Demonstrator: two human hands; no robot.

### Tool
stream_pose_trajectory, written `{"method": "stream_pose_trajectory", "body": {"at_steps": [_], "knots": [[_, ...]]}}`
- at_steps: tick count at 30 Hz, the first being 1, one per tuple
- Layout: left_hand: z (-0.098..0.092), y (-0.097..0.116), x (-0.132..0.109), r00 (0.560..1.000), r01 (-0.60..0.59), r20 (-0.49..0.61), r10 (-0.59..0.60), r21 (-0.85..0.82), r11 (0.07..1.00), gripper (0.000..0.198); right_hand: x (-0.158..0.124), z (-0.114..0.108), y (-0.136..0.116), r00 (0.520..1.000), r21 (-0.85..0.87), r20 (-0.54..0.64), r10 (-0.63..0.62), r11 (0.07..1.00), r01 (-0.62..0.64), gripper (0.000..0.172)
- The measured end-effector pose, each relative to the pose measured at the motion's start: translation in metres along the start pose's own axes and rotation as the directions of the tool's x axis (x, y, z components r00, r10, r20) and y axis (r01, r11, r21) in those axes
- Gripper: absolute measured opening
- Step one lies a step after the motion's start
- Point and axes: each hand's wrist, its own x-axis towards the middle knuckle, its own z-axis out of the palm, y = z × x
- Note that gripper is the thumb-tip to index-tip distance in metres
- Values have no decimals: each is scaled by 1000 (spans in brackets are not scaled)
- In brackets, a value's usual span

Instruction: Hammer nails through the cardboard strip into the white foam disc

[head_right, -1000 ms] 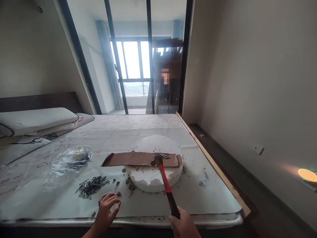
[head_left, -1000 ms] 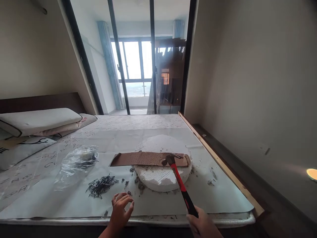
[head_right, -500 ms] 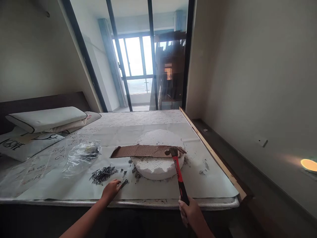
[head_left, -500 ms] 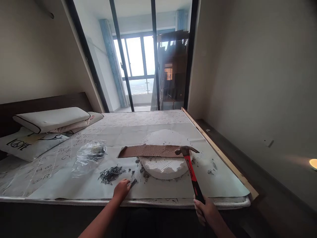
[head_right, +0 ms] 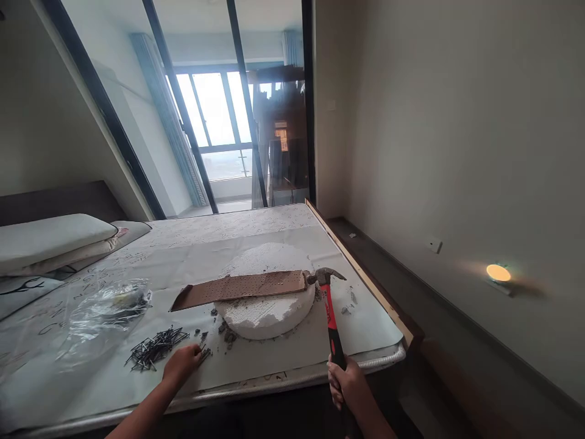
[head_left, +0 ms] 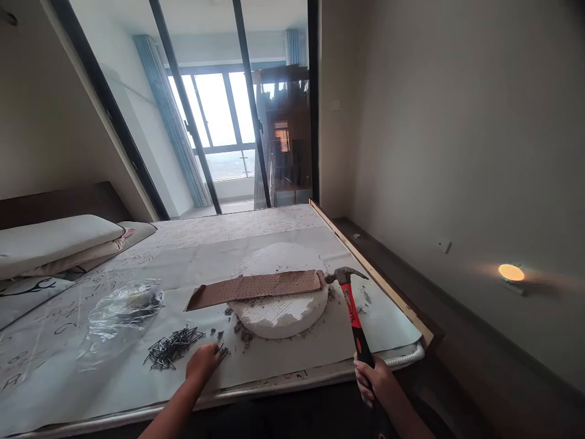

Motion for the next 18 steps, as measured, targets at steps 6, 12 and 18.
{"method": "stream_pose_trajectory", "body": {"at_steps": [6, 12, 18], "knots": [[-37, 34, -3, 971, -206, -178, 158, -299, 932, 20, -3, -2, -2, 1000, 42, -22, 16, 999, -15, 31], [-60, 125, 8, 957, -289, -199, 209, -671, 682, 35, -7, -1, -5, 999, 60, -1, 38, 997, -38, 33], [-54, 211, 54, 940, -334, -248, 236, -817, 471, 33, -8, -7, 0, 997, 85, 1, 79, 993, -79, 39]]}}
